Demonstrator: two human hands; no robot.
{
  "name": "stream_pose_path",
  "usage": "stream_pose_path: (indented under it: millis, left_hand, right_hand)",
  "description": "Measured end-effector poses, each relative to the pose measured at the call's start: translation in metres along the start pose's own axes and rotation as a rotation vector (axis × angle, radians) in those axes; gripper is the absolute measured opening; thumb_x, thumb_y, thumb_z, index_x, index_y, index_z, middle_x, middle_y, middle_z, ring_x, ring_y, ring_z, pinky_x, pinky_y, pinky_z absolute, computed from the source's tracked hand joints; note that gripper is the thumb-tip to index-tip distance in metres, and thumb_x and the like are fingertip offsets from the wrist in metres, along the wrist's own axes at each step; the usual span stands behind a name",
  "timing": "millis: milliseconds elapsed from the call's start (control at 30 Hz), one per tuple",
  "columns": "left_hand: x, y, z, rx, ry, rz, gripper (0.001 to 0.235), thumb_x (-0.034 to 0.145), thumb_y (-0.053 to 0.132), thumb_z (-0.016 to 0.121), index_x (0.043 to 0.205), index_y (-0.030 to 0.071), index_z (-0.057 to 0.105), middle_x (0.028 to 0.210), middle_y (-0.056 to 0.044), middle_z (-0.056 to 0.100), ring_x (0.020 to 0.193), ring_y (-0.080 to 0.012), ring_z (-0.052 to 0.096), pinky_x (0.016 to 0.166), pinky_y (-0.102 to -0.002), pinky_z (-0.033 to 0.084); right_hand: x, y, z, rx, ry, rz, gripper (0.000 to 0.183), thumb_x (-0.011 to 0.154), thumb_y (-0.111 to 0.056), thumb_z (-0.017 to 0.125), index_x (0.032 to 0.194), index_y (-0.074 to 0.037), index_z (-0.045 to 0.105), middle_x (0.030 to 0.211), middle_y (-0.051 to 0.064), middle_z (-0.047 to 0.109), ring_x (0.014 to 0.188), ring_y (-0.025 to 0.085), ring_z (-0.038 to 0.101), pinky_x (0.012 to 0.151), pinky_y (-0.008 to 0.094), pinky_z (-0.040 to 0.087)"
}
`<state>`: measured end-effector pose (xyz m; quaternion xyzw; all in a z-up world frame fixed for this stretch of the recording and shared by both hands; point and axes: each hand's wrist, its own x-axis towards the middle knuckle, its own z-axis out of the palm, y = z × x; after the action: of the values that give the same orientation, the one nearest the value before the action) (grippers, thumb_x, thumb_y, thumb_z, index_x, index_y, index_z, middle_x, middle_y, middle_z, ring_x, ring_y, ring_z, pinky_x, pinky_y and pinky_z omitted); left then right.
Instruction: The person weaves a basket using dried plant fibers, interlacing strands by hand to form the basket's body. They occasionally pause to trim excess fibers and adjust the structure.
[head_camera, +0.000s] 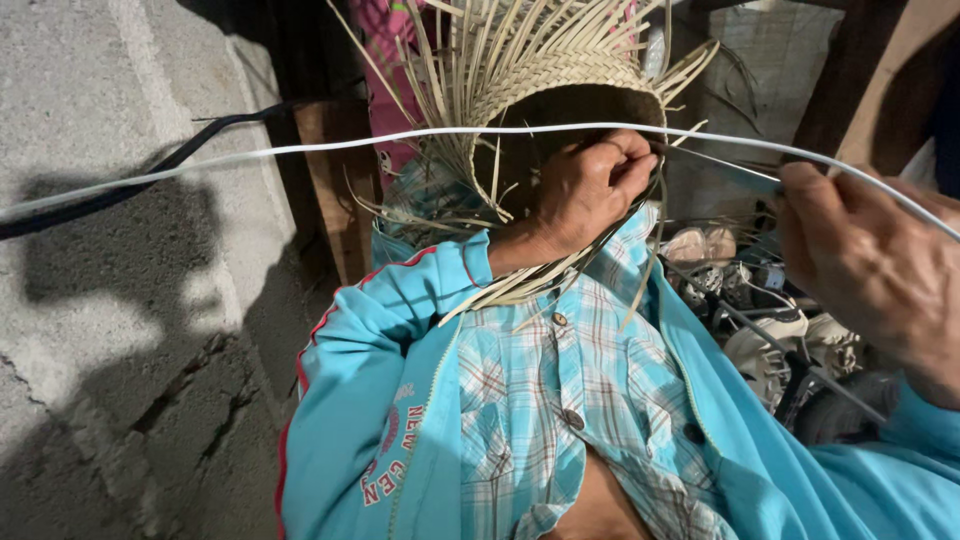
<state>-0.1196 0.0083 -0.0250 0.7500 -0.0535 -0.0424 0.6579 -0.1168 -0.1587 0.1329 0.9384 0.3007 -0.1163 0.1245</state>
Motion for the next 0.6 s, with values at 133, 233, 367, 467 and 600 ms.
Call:
stream_pose_path:
  millis: [133,233,367,467,600]
  left_hand:
    - [-0.002,0.001,0.002,0.126,0.071,0.16,0.007,0.076,0.012,0.063,0.079,0.008,0.058,0.068,-0.007,0.058,0.062,-0.023,0.058,0.051,-0.033,0.045]
    - [-0.003,0.002,0.003,0.084,0.021,0.202,0.009,0.082,0.009,0.058,0.09,0.005,0.055,0.084,-0.007,0.054,0.067,-0.0214,0.058,0.055,-0.033,0.047]
    - [0.0,0.002,0.0,0.13,-0.055,0.235,0.012,0.083,0.007,0.055,0.094,0.002,0.053,0.091,-0.01,0.045,0.064,-0.0224,0.056,0.049,-0.031,0.043]
    - [-0.001,0.002,-0.006,0.152,-0.107,0.285,0.015,0.085,0.006,0.051,0.099,0.001,0.052,0.09,-0.011,0.041,0.066,-0.0244,0.054,0.048,-0.034,0.04]
    - [-0.001,0.001,-0.009,0.134,-0.097,0.335,0.016,0.087,0.008,0.047,0.101,0.002,0.05,0.091,-0.012,0.04,0.072,-0.0249,0.051,0.054,-0.035,0.041]
  right_hand:
    - [0.002,0.002,0.019,-0.034,-0.267,0.027,0.03,0.087,-0.015,0.046,0.114,-0.002,0.045,0.064,0.009,0.056,0.038,0.012,0.048,0.029,0.022,0.034]
    - [0.0,0.004,0.03,0.006,-0.2,-0.084,0.043,0.084,-0.012,0.041,0.125,0.0,0.035,0.078,0.013,0.058,0.033,0.011,0.042,0.025,0.02,0.03]
    - [0.005,-0.002,0.041,-0.157,-0.366,-0.142,0.045,0.085,-0.01,0.04,0.128,0.002,0.034,0.09,0.018,0.057,0.025,0.004,0.038,0.023,0.015,0.028]
    - [0.013,-0.007,0.043,0.033,-0.484,-0.047,0.033,0.086,-0.013,0.041,0.115,0.002,0.039,0.078,0.015,0.055,0.032,0.009,0.04,0.028,0.02,0.031]
    - [0.018,-0.016,0.042,0.164,-0.491,0.011,0.022,0.088,-0.009,0.041,0.106,0.002,0.045,0.066,0.011,0.054,0.032,0.012,0.043,0.029,0.024,0.032]
